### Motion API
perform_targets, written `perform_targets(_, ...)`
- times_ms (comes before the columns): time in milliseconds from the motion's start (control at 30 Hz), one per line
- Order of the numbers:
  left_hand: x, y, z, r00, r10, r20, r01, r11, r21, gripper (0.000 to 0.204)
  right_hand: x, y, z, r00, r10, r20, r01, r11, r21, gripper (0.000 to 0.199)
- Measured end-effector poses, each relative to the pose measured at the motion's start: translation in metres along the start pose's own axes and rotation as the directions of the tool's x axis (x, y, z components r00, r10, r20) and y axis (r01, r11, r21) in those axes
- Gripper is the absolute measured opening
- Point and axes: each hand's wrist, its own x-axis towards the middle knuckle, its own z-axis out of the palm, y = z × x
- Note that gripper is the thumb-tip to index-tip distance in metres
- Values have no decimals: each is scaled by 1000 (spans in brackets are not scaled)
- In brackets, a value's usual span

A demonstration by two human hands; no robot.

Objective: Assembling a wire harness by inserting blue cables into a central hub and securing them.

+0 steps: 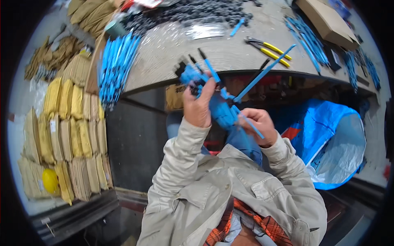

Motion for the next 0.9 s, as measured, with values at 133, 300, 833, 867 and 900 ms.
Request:
perform_targets(133, -6, 10, -17, 987, -14, -158, 15, 1000, 1, 18, 11, 11, 2, 979, 65, 195, -61, 998, -29, 9)
perform_targets(300, -12, 38, 5, 989, 106, -102, -114, 991, -69, 21, 47, -44, -37, 815, -187, 549, 483, 742, -465, 11)
perform_targets(833, -31, 55, 10, 992, 101, -79, -90, 987, 135, 14, 126, -175, -239, 562, -758, -331, -600, -98, -794, 25)
perform_targets(867, -31, 51, 17, 992, 97, -77, -85, 985, 150, 14, 113, -174, -229, 517, -812, -269, -453, 7, -892, 23)
perform_targets(900, -31, 49, 20, 993, 92, -76, -79, 983, 165, 13, 99, -171, -218, 457, -861, -222, -279, 98, -955, 21)
